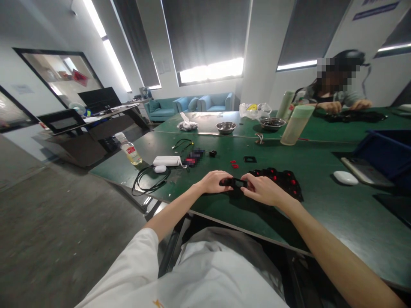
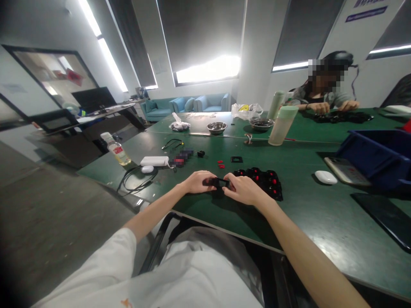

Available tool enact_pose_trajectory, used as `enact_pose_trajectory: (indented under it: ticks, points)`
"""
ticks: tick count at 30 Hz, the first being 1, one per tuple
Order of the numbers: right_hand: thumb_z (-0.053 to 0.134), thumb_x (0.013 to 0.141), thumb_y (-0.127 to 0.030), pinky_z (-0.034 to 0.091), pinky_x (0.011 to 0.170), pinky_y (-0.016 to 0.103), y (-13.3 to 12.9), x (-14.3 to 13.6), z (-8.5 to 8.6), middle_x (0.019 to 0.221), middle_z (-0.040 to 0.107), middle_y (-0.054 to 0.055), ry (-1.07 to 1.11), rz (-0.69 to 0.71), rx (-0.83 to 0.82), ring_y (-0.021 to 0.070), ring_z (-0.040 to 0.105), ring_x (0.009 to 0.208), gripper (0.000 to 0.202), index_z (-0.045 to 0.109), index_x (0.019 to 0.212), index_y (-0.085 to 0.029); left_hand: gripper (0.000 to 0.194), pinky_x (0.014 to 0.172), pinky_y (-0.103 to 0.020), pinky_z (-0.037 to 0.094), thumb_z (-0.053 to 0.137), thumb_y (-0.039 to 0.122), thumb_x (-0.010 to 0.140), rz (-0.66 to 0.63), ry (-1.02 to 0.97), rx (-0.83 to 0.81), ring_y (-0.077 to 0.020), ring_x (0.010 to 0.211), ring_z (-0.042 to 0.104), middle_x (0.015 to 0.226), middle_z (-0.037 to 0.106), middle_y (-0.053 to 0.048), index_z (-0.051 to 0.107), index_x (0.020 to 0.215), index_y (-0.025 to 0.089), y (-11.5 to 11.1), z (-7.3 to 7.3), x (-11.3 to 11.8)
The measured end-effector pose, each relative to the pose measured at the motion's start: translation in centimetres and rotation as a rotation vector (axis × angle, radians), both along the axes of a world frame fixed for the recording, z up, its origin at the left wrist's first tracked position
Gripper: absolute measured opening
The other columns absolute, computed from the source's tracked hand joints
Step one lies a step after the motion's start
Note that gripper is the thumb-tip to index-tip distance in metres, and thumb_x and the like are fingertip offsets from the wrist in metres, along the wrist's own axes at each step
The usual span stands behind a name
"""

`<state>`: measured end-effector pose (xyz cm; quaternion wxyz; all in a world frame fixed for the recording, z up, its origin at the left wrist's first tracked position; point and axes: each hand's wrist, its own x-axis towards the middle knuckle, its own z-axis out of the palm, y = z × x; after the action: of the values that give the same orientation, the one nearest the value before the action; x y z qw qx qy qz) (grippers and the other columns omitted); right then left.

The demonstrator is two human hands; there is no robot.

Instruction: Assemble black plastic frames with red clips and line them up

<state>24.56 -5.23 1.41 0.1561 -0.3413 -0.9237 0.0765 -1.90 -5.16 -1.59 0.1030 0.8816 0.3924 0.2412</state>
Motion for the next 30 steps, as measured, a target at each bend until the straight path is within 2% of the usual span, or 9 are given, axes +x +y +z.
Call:
enact_pose_trajectory:
  ticks: [5,9,15,17,20,26,30]
  points:
    - [0.052,0.097,-0.043,0.039,0.064,0.031,0.0,0.0,-0.6,0.072,0.067,0.001,0.044,-0.01,-0.056,0.0225,0.066,0.064,0.032,0.059,0.117,-0.018,0.041,0.092,-0.032,0.053,0.074,0.047,0.094,-0.048,0.01,-0.075,-0.0231,0.103,0.07,0.11,0.075,-0.008,0.069,0.123,0.018,0.5,-0.1,-0.1]
    - [0.05,0.098,-0.044,0.043,0.063,0.031,-0.1,0.0,-0.9,0.071,0.066,0.0,0.089,-0.03,-0.1,0.0221,0.066,0.064,0.033,0.057,0.117,-0.019,0.038,0.085,-0.028,0.052,0.076,0.047,0.093,-0.095,0.046,-0.137,-0.0214,0.099,0.07,0.107,0.073,-0.007,0.07,0.116,0.017,1.1,0.6,-0.1]
    - [0.057,0.096,-0.044,0.045,0.057,0.029,-0.2,0.0,-1.4,0.071,0.067,-0.002,0.23,-0.076,-0.164,0.0175,0.063,0.054,0.032,0.058,0.118,-0.02,0.031,0.08,-0.026,0.049,0.076,0.042,0.093,-0.15,0.117,-0.173,-0.0205,0.102,0.072,0.116,0.072,-0.005,0.068,0.114,0.02,2.1,1.6,0.4]
    - [0.058,0.097,-0.043,0.045,0.055,0.028,-0.3,0.0,-1.7,0.073,0.068,-0.002,0.262,-0.088,-0.169,0.0157,0.063,0.053,0.033,0.058,0.12,-0.021,0.033,0.077,-0.026,0.049,0.077,0.046,0.092,-0.168,0.141,-0.189,-0.0209,0.101,0.073,0.116,0.073,-0.005,0.069,0.109,0.02,2.4,1.7,0.5]
    - [0.059,0.098,-0.042,0.046,0.053,0.026,-0.3,0.2,-2.2,0.072,0.067,-0.003,0.292,-0.1,-0.182,0.0139,0.062,0.052,0.033,0.059,0.124,-0.022,0.041,0.082,-0.026,0.052,0.08,0.054,0.089,-0.175,0.109,-0.216,-0.0214,0.104,0.074,0.12,0.074,-0.006,0.069,0.111,0.02,2.7,1.3,0.7]
    - [0.06,0.098,-0.036,0.049,0.053,0.026,-0.7,0.5,-3.2,0.072,0.068,-0.004,0.365,-0.116,-0.237,0.0143,0.064,0.053,0.039,0.057,0.136,-0.024,0.043,0.083,-0.027,0.055,0.077,0.053,0.091,-0.188,0.024,-0.234,-0.0207,0.103,0.075,0.121,0.076,-0.007,0.071,0.119,0.02,2.9,-0.2,0.7]
    - [0.065,0.097,-0.034,0.048,0.051,0.026,-0.8,0.5,-3.5,0.069,0.067,-0.005,0.386,-0.1,-0.242,0.0135,0.062,0.049,0.042,0.059,0.137,-0.027,0.055,0.085,-0.03,0.057,0.071,0.064,0.093,-0.207,0.04,-0.198,-0.022,0.101,0.076,0.119,0.076,-0.009,0.071,0.123,0.018,2.9,-0.8,0.7]
